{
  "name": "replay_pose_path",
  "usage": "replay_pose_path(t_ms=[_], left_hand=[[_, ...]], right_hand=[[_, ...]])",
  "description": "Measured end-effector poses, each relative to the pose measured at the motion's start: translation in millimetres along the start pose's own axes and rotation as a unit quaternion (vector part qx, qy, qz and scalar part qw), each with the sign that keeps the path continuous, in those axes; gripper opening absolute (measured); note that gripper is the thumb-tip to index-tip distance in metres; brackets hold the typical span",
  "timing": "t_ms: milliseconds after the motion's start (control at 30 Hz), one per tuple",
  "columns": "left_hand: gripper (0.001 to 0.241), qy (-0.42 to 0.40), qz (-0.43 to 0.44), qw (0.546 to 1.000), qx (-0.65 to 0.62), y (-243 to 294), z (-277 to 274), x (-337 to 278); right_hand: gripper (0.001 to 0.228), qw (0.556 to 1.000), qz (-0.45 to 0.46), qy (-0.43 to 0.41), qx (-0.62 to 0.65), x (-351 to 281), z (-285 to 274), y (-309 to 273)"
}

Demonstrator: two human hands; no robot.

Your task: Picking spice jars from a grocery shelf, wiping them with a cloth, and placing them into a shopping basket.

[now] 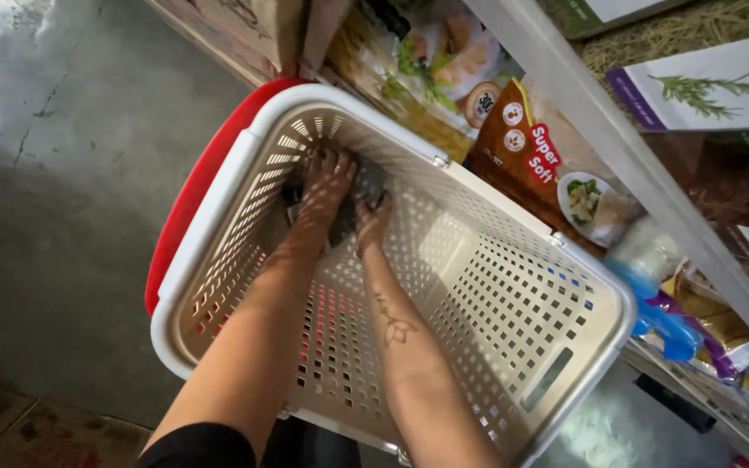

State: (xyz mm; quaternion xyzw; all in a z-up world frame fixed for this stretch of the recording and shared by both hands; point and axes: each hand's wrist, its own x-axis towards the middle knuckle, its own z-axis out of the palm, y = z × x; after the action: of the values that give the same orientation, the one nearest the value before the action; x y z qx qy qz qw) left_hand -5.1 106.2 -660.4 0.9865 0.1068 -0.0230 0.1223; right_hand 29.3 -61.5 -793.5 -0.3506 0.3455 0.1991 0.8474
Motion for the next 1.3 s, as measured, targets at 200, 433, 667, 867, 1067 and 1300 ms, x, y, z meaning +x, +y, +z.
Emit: replay_pose_path(t_ms=[200, 433, 667, 867, 1067, 1300], left_hand=[[0.089, -0.198, -0.039, 0.975, -0.095, 7, -108, 11], [0.114, -0.300, -0.171, 0.824, -0.449, 58, -229, -42], [0.086, -0.056, -0.190, 0.754, -0.627, 154, -314, -102], [0.076, -0.014, -0.119, 0.754, -0.646, 210, -467, -133], [0.070, 0.053, -0.025, 0.628, -0.776, 244, -524, -119], [0.066, -0.008, 0.079, 0.562, -0.824, 265, -521, -130]], right_hand=[[0.062, 0.807, -0.035, 0.061, -0.587, -178, 127, -118], [0.047, 0.937, -0.125, -0.035, -0.326, -325, 133, -242], [0.042, 0.732, -0.360, -0.057, -0.576, -499, 197, -236], [0.046, 0.638, -0.513, -0.171, -0.548, -543, 299, -319], [0.053, 0.684, -0.499, -0.165, -0.506, -630, 306, -342], [0.058, 0.599, -0.576, -0.159, -0.532, -664, 323, -383]])
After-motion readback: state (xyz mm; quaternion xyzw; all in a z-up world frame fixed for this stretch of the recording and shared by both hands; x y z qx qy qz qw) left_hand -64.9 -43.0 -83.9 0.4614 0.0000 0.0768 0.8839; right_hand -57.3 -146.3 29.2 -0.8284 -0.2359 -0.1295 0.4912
